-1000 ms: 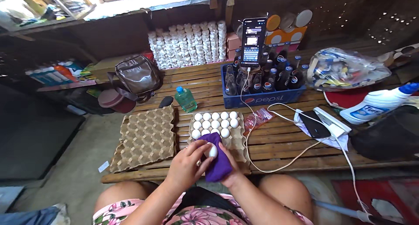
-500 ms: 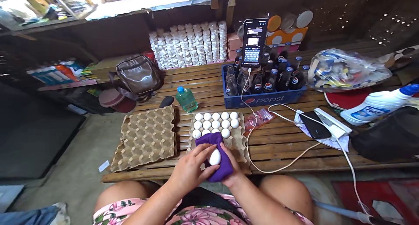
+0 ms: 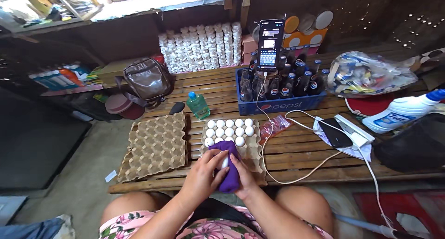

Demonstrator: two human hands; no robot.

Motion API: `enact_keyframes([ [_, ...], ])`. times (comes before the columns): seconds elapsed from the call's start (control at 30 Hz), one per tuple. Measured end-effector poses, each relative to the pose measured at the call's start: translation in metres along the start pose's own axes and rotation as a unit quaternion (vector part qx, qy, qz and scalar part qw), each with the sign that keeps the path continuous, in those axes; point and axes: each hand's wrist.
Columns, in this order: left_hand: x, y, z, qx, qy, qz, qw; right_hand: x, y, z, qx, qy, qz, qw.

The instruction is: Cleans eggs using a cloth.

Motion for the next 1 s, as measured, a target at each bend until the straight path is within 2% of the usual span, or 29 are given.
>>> enact_keyframes([
  [0.2, 0.0, -0.005, -0.005, -0.025, -0.009, 0.009, 1.0, 0.0, 0.0, 0.003, -0.044, 0.046, -0.008, 0.998],
  [0.3, 0.002, -0.004, -0.006, -0.113, 0.016, 0.013, 0.993, -0.004, -0.001, 0.007, -0.173, 0.121, -0.017, 0.977],
  [0.37, 0.004, -0.002, -0.005, -0.211, 0.054, 0.017, 0.976, -0.006, 0.002, 0.011, -0.273, 0.216, -0.05, 0.936],
  [0.43, 0.005, 0.0, -0.003, -0.314, 0.096, 0.009, 0.945, -0.002, 0.009, 0.016, -0.381, 0.305, -0.069, 0.87],
  [0.5, 0.005, 0.003, 0.002, -0.422, 0.133, -0.012, 0.897, 0.003, 0.016, 0.016, -0.463, 0.363, -0.076, 0.805],
  [0.57, 0.002, 0.0, 0.009, -0.511, 0.151, -0.028, 0.846, 0.006, 0.018, 0.014, -0.488, 0.394, -0.079, 0.775],
  [0.63, -0.003, -0.005, 0.013, -0.554, 0.153, -0.033, 0.818, 0.006, 0.018, 0.013, -0.469, 0.384, -0.076, 0.792],
  [0.7, -0.006, -0.009, 0.017, -0.553, 0.155, -0.025, 0.818, 0.001, 0.015, 0.011, -0.413, 0.335, -0.056, 0.845],
  [0.77, -0.007, -0.011, 0.019, -0.543, 0.171, -0.018, 0.822, -0.002, 0.011, 0.007, -0.38, 0.285, -0.044, 0.879],
  [0.93, -0.005, -0.013, 0.017, -0.587, 0.208, -0.016, 0.782, -0.001, 0.014, 0.012, -0.401, 0.307, -0.042, 0.862],
  [1.0, -0.004, -0.011, 0.018, -0.563, 0.224, -0.021, 0.795, 0.0, 0.015, 0.014, -0.408, 0.317, -0.042, 0.855],
])
Point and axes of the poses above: each hand's wrist, its own x-axis towards the middle knuckle, its own y-axis out of the back of the hand, z = x × y, and after that the axes turned 9 degrees about -z, right-handed
